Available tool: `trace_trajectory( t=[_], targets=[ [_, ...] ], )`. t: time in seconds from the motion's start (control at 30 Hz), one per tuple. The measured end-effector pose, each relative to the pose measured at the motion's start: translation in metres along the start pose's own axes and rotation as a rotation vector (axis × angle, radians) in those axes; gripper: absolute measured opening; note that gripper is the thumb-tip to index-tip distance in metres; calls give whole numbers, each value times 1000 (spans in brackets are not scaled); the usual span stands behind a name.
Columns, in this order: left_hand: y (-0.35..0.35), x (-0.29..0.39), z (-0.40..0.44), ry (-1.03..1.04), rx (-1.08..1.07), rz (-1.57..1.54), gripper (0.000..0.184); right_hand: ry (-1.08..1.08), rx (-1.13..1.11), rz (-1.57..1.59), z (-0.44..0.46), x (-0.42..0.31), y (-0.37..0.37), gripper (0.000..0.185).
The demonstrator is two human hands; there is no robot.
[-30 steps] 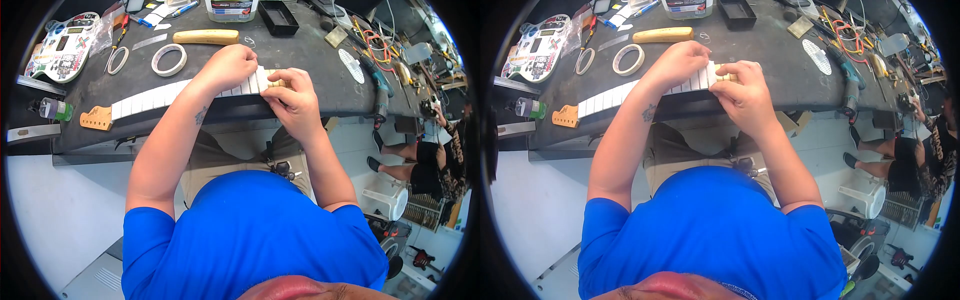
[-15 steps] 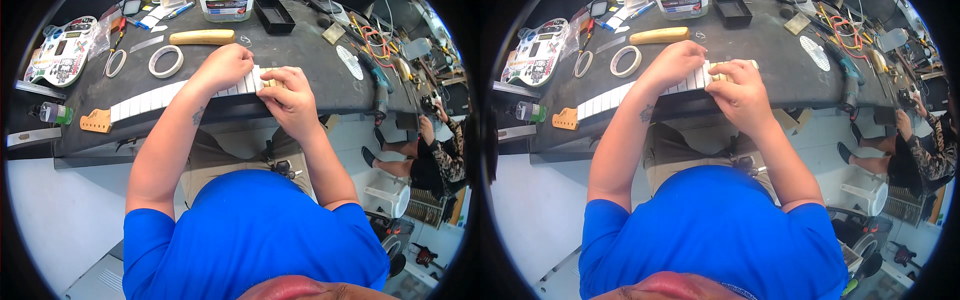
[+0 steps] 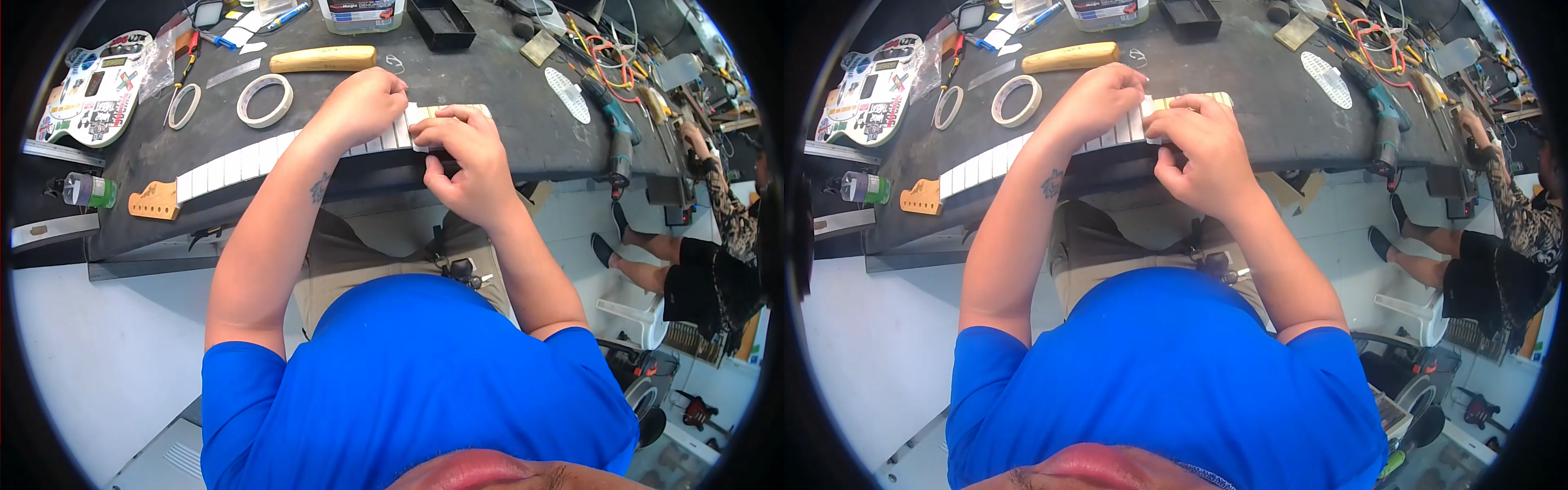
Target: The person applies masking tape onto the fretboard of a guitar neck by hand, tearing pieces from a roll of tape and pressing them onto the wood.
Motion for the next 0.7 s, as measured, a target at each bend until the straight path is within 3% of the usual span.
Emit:
trace_trajectory(
  t=[0.13,0.33,0.43,0.57,0.6,0.7],
  targets=[
    [9,-5,0,85,157,-14,29,36,10,12,-1,-1,0,43],
    [-5,11,-4,-97,-36,113,32,9,38,-28,-1,-7,1,64],
    [8,-3,-14,117,381,81,32,134,77,223,-3,-7,-9,61],
    [-8,3,-45,687,257,458,27,124,309,-2,7,31,-54,47],
    [-9,5,-51,672,132,479,31,160,351,-37,8,51,-64,43],
    [-9,2,-62,704,171,570,36,224,383,-56,5,96,-77,38]
  ],
)
Point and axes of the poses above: each hand's wrist, its own z-axis towards the middle knuckle, its own y-axis out of the palm, x = y × z, the point moved 1 cm from there along z, towards the middle knuckle, and after that the axes turned 7 degrees about z, right-handed, at the moved point
